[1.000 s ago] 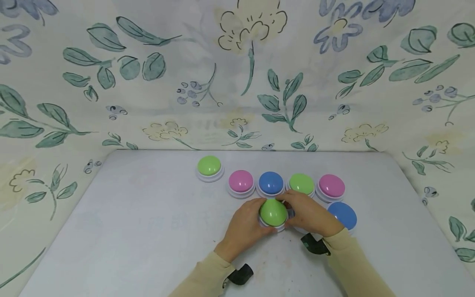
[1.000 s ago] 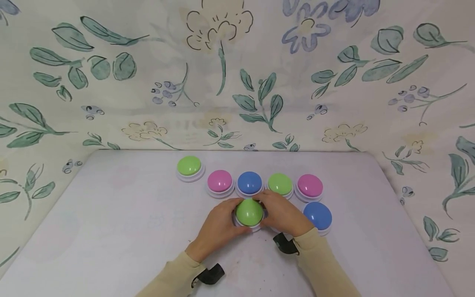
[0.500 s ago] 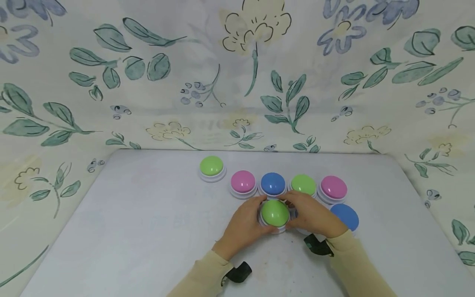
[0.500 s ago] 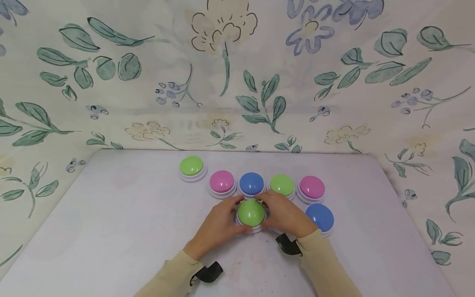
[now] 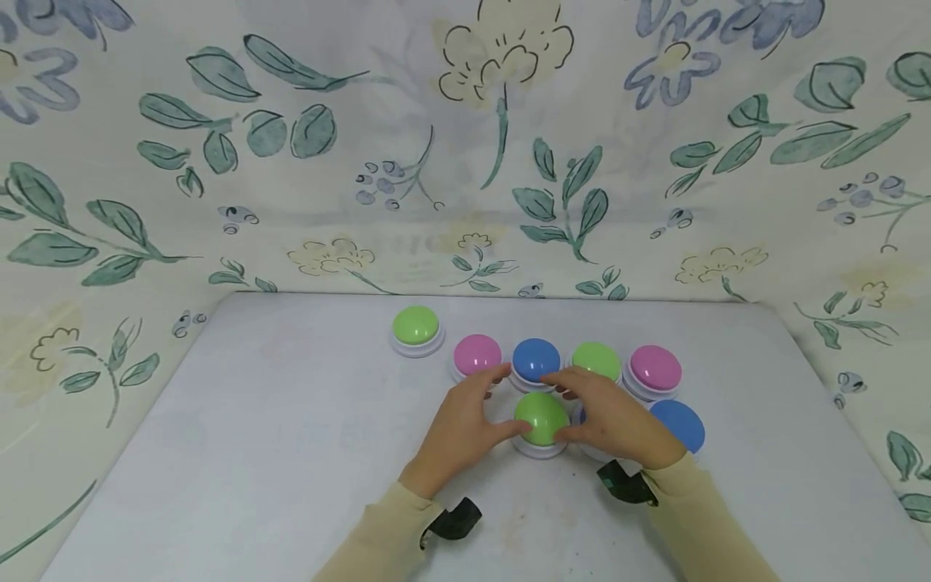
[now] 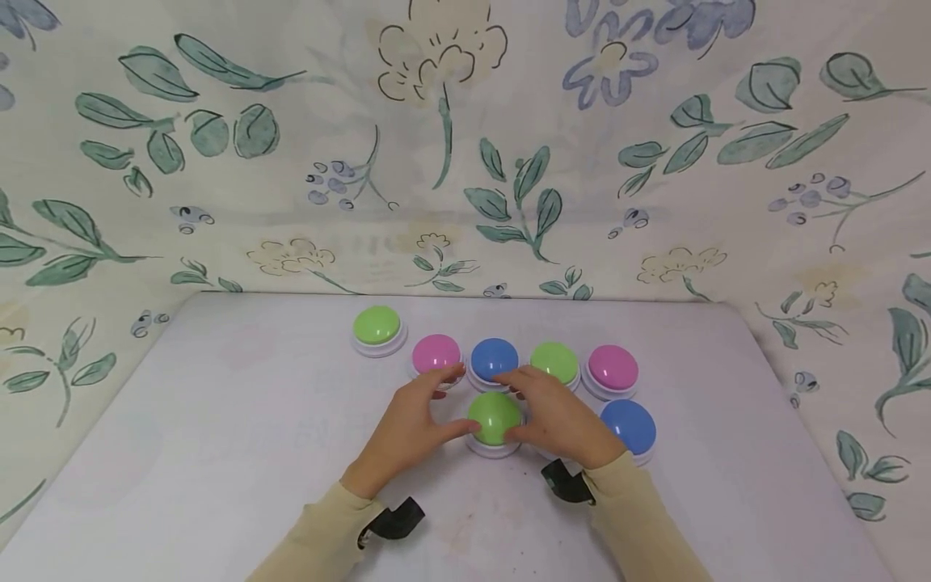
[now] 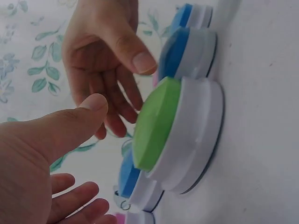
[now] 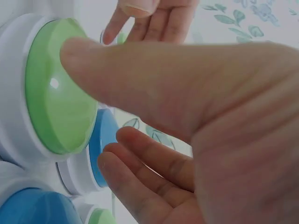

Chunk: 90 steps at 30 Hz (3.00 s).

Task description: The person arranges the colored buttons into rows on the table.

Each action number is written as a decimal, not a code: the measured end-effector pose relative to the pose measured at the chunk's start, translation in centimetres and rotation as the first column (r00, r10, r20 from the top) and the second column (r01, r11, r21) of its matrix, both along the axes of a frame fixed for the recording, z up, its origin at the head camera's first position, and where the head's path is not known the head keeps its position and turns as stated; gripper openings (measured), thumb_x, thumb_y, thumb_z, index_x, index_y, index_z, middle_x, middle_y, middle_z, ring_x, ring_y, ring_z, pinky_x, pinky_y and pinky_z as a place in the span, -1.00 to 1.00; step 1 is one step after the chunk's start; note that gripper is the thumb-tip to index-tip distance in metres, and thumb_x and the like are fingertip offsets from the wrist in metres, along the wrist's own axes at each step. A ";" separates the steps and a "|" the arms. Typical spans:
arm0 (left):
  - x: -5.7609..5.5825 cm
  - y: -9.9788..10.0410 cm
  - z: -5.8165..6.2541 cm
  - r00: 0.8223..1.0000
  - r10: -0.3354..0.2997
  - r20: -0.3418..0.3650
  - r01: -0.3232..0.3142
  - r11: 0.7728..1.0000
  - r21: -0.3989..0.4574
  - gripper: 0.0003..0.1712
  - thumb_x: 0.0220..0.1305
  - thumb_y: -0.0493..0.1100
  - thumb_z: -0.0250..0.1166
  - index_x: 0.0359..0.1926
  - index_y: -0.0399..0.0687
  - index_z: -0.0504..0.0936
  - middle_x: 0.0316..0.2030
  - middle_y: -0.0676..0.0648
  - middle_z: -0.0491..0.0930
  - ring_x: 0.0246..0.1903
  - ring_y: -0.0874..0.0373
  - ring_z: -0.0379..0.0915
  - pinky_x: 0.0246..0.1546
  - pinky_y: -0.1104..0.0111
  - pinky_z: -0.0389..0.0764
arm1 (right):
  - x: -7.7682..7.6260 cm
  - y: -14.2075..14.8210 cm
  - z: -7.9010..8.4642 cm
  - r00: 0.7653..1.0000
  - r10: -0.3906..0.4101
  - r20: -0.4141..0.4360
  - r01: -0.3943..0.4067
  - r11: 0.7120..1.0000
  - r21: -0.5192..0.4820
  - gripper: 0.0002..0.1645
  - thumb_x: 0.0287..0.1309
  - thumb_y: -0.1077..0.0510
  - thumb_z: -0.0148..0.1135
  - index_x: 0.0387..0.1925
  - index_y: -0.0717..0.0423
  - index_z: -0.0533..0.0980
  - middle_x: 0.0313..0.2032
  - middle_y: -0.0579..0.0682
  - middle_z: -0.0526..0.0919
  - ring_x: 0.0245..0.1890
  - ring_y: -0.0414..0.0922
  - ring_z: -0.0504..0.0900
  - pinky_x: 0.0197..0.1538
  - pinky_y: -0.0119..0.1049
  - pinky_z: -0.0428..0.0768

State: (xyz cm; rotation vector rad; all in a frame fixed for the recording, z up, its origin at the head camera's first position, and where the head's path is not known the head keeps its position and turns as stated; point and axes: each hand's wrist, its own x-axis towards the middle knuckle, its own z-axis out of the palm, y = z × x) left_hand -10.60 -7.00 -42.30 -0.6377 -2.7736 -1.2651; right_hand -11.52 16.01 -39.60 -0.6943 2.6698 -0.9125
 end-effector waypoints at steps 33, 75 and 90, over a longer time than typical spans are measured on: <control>-3.9 -6.7 1.8 0.970 0.243 0.005 -0.242 0.963 0.116 -0.15 0.11 -0.11 0.56 0.37 -0.27 0.39 0.23 -0.19 0.54 0.21 -0.09 0.47 0.16 0.07 0.59 | -3.6 -8.8 0.3 0.987 -0.152 -0.052 0.137 0.966 -0.218 -0.24 0.11 0.16 0.51 0.33 0.15 0.43 0.20 0.14 0.53 0.12 0.04 0.58 0.15 -0.11 0.64; -11.6 -14.1 -0.8 0.935 0.298 0.191 -0.294 0.955 -0.048 0.01 0.15 0.01 0.51 0.49 -0.25 0.22 0.37 -0.27 0.37 0.33 -0.18 0.31 0.32 0.00 0.40 | -13.9 -16.5 -1.4 0.975 -0.147 0.166 0.179 0.964 -0.196 -0.07 0.11 0.12 0.48 0.47 0.12 0.27 0.39 0.09 0.40 0.34 0.04 0.42 0.35 -0.08 0.45; -12.1 -14.6 -1.2 0.967 0.163 0.197 -0.160 0.987 -0.034 -0.02 0.09 -0.13 0.56 0.44 -0.34 0.29 0.32 -0.31 0.43 0.26 -0.16 0.38 0.30 0.01 0.42 | -15.3 -17.6 -1.8 0.979 -0.071 0.193 0.087 0.994 -0.072 -0.10 0.03 0.20 0.53 0.41 0.16 0.35 0.33 0.07 0.47 0.28 -0.01 0.46 0.37 -0.16 0.40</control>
